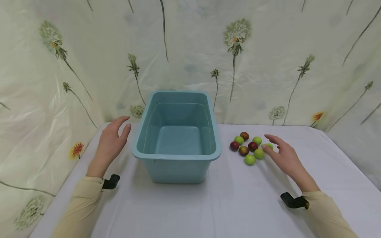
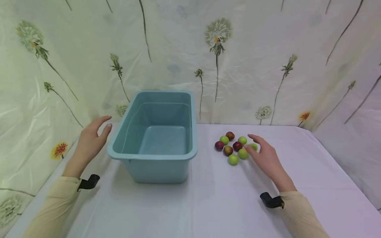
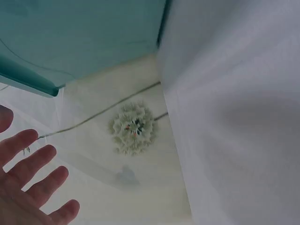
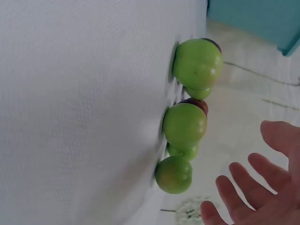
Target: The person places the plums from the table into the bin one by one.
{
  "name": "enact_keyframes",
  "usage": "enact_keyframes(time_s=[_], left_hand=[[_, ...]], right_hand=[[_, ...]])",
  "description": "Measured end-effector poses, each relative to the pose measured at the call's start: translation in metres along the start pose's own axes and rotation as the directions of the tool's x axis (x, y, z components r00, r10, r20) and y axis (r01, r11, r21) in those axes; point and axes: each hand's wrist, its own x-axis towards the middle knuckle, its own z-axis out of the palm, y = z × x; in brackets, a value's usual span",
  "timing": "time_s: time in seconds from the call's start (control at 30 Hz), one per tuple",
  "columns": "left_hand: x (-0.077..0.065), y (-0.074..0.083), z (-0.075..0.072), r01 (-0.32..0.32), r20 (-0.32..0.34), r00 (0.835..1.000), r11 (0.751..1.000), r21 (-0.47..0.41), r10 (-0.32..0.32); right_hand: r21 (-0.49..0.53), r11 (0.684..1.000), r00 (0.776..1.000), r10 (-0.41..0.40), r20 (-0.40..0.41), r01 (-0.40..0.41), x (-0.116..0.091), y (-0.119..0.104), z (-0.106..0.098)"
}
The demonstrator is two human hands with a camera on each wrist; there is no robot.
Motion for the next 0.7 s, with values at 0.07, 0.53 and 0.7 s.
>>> enact_keyframes(time_s=[0.07, 0.53, 0.7], left_hand=[[0.002, 0.002, 0.002, 0.012, -0.007, 1.0, 0.999, -0.045, -0.013], [0.014, 0.015, 0.009, 0.091, -0.003, 0.995, 0.924, -0.371, -0.099], [0.018, 0.019, 0.013, 0.115, 0.056, 0.993, 0.852, -0.511, -0.1]], right_hand=[[0.04, 0.999, 1.0, 0.002, -0.006, -0.002, 0.001, 0.002, 0.0], [0.137, 0.988, 0.995, 0.079, -0.053, -0.071, 0.011, 0.019, 0.002], [0.148, 0.986, 0.995, 0.082, -0.062, -0.072, 0.012, 0.023, 0.002]])
